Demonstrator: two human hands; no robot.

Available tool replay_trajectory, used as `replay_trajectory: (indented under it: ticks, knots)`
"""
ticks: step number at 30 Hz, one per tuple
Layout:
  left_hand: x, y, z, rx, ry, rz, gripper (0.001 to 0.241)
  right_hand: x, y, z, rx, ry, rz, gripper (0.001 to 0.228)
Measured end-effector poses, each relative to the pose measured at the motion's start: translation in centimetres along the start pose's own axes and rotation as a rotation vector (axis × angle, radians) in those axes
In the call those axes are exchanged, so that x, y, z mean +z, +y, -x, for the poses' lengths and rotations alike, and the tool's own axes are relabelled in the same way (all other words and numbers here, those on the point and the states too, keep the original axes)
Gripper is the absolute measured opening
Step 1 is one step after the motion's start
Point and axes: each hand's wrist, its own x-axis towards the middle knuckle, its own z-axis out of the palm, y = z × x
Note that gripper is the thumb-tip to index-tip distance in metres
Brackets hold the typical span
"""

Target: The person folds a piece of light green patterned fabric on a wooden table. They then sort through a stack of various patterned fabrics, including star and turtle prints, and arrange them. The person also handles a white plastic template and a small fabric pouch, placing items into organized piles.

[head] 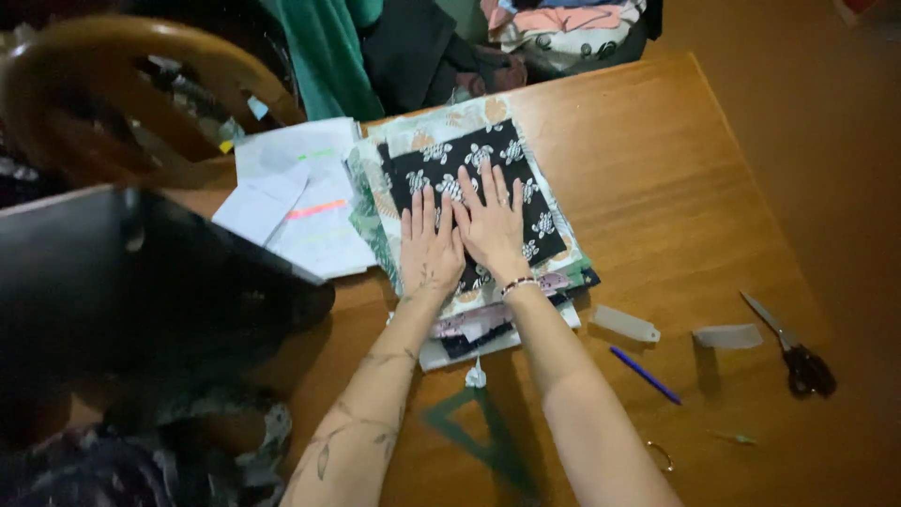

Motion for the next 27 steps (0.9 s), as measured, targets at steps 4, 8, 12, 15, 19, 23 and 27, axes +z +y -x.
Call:
replay_trajectory:
  ticks: [4, 8, 12, 15, 19, 23, 27]
  knots:
    - [-0.5, -0.7, 0.8, -0.012, -0.075, 0.018, 0.067, -0.9, -0.1, 0.2, 0.061, -0.033, -0.005, 0.060]
    - [-2.6, -1.3, 4.2, 0.039, -0.282, 0.239, 0.085, -2.3, 0.1, 2.3, 0.055, -0.064, 0.033, 0.062]
    - [-6.5, -1.5, 10.7, 0.188, -0.360, 0.319, 0.086, -2.9, 0.9, 4.0, -0.030, -0.050, -0.058, 0.057]
    - [-15.5, -2.3, 17.0, 0.062, -0.356, 0.580, 0.073, -2.7, 1.2, 7.1, -0.062, -0.065, 0.042, 0.057]
    - [-27.5, -6.0, 27.4, -0.371, -0.599, 0.640, 0.046, -8.3, -5.1, 15.4, -0.043, -0.039, -0.274, 0.033]
    - [-35.2, -10.3, 39.6, -0.765, -0.518, 0.436, 0.035, -11.5, -13.4, 28.3, 0.127, -0.318, -0.609, 0.021]
    - [-41.5, -10.8, 46.8, -0.666, -0.336, 0.319, 0.030, -16.4, -21.2, 36.0, -0.083, -0.618, -0.786, 0.072]
